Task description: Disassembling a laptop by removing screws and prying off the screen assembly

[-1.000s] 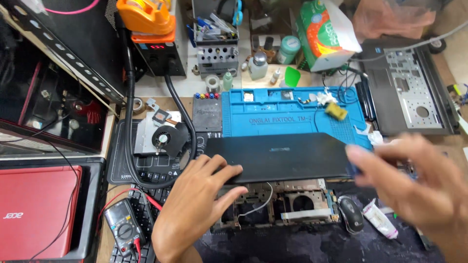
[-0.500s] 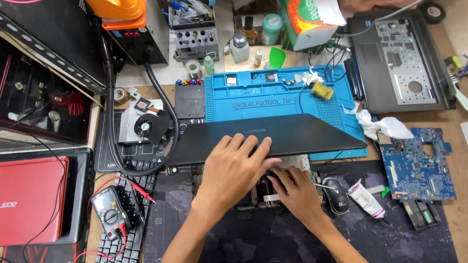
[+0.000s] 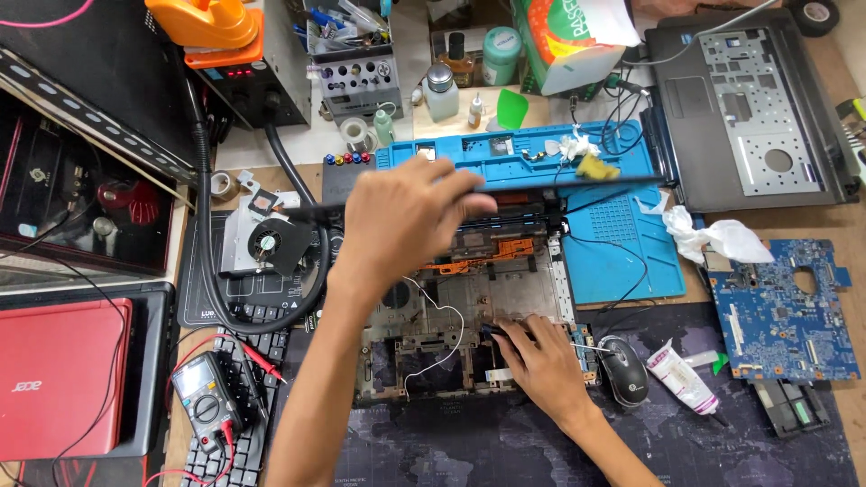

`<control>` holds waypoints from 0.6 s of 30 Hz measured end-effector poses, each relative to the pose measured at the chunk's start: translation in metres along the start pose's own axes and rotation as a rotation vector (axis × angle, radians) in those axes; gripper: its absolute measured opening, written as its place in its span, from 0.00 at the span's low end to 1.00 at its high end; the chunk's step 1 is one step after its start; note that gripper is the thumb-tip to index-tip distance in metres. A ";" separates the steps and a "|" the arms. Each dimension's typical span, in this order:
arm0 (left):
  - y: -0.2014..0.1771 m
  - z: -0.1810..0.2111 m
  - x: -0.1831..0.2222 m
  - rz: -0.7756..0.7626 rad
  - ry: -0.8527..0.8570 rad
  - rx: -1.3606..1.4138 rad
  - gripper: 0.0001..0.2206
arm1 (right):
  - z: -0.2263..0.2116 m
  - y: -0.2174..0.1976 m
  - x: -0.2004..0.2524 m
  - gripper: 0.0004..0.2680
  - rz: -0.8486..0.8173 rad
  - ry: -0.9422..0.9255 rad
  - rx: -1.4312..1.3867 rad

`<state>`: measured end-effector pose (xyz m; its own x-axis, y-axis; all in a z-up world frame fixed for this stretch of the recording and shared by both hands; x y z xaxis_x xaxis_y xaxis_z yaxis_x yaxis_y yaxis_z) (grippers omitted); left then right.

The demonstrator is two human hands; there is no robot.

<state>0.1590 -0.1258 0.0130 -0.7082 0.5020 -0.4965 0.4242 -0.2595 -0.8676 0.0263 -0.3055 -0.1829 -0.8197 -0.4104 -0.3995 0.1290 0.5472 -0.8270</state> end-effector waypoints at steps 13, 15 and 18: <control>0.048 -0.015 -0.047 0.126 -0.078 -0.267 0.05 | -0.001 -0.001 -0.003 0.09 -0.044 0.002 -0.042; 0.040 -0.008 -0.041 0.245 -0.108 -0.202 0.06 | -0.001 0.000 -0.002 0.10 -0.054 -0.003 -0.023; 0.027 0.000 -0.036 0.267 -0.122 -0.126 0.04 | -0.005 -0.007 -0.008 0.11 -0.041 0.013 -0.067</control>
<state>0.1954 -0.1510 0.0071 -0.6216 0.3253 -0.7126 0.6653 -0.2610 -0.6994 0.0293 -0.3023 -0.1716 -0.8309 -0.4244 -0.3599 0.0575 0.5778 -0.8142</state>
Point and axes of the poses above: each hand's wrist, its own x-axis away from the middle knuckle, its own y-axis out of the palm, z = x × y, the point moved 6 cm from there along -x, towards the middle knuckle, and after that the axes turned 8 degrees about -x, right-handed, at the moved point
